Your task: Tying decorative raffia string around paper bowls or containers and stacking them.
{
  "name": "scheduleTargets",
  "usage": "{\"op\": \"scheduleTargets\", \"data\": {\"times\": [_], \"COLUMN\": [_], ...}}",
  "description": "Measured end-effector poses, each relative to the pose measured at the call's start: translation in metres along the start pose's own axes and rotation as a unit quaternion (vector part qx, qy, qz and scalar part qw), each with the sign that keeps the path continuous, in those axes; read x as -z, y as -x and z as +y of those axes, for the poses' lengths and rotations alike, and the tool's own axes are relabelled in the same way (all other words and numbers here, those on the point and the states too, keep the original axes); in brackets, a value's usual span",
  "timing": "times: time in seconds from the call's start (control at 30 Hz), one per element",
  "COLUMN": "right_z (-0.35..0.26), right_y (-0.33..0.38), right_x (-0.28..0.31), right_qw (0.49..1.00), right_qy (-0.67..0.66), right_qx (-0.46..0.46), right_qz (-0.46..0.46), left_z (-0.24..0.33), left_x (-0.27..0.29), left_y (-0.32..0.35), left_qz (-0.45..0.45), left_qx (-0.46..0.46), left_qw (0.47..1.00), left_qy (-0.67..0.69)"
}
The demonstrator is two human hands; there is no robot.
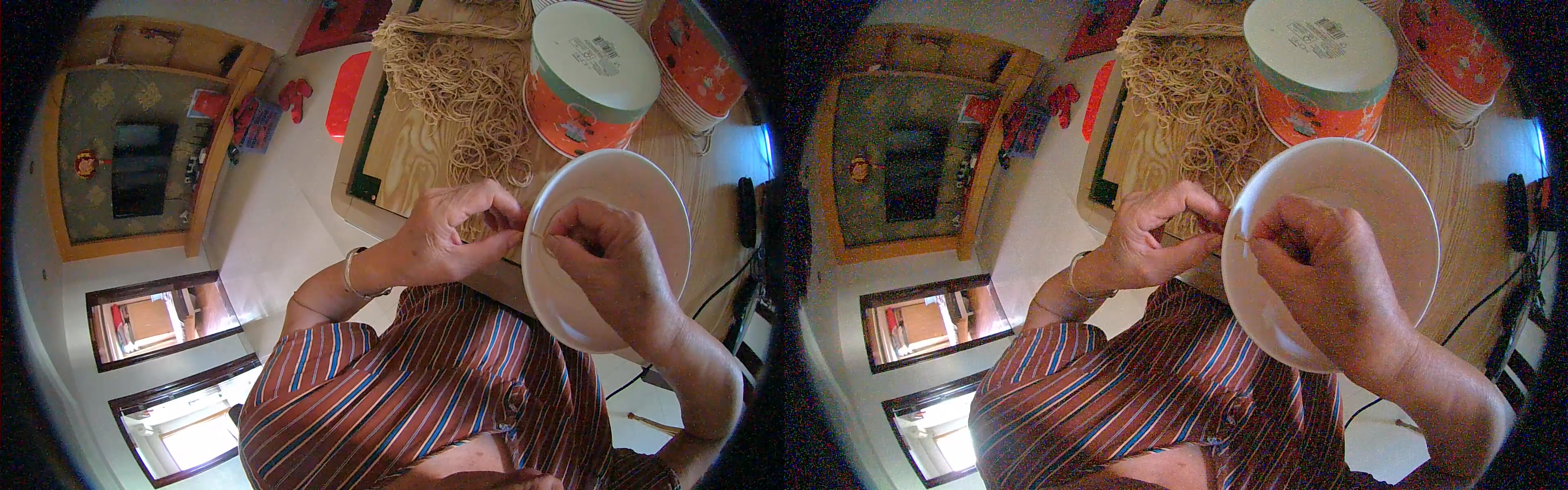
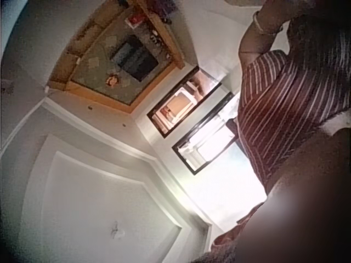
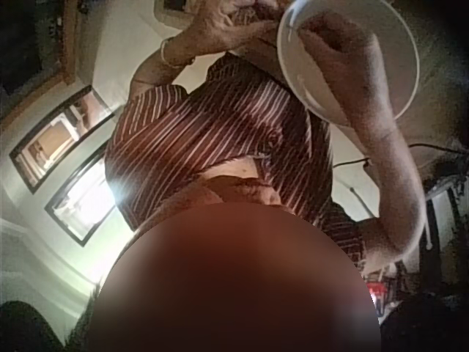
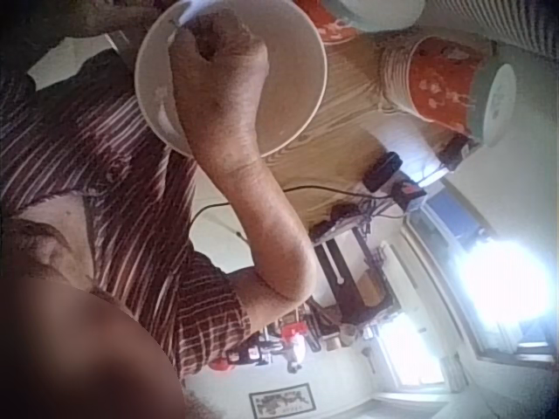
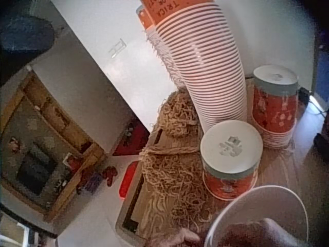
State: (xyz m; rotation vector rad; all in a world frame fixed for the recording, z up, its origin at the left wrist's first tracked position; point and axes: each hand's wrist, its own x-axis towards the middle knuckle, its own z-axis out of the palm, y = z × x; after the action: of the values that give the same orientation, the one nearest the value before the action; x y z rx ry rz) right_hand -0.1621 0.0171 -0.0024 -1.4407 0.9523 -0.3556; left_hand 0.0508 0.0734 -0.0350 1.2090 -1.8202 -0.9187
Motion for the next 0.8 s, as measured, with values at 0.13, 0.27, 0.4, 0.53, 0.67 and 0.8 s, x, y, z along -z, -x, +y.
{"op": "scheduleTargets", "data": {"times": [0.13, 0.27, 0.4, 0.53, 0.67, 0.8], "right_z": [-0.0007, 0.0031, 0.0015, 0.0033, 0.0083, 0.0065], "right_y": [-0.0013, -0.0022, -0.0044, -0.0048, -0.007, -0.0058], "right_x": [-0.0001, -0.0029, -0.0017, -0.0049, -0.0069, -0.0071], "right_qw": [1.0, 1.0, 1.0, 1.0, 0.999, 0.999], "right_qy": [0.007, 0.002, 0.011, 0.004, 0.0, 0.002], "right_qx": [0.009, 0.025, 0.005, 0.018, 0.04, 0.033], "right_qz": [-0.007, -0.001, -0.011, -0.002, -0.004, -0.006], "left_z": [-0.0014, -0.0013, -0.0003, -0.0002, -0.0005, -0.0014], "left_x": [-0.0014, -0.0008, -0.0016, -0.0022, -0.002, -0.0043], "left_y": [0.0023, 0.0012, -0.0004, -0.0001, -0.0004, 0.0002], "left_qz": [0.0, -0.004, -0.002, 0.0, 0.002, 0.005], "left_qx": [0.015, 0.006, -0.008, -0.026, -0.043, -0.058], "left_qw": [1.0, 1.0, 1.0, 0.999, 0.997, 0.996], "left_qy": [0.016, 0.005, -0.018, -0.036, -0.062, -0.067]}}
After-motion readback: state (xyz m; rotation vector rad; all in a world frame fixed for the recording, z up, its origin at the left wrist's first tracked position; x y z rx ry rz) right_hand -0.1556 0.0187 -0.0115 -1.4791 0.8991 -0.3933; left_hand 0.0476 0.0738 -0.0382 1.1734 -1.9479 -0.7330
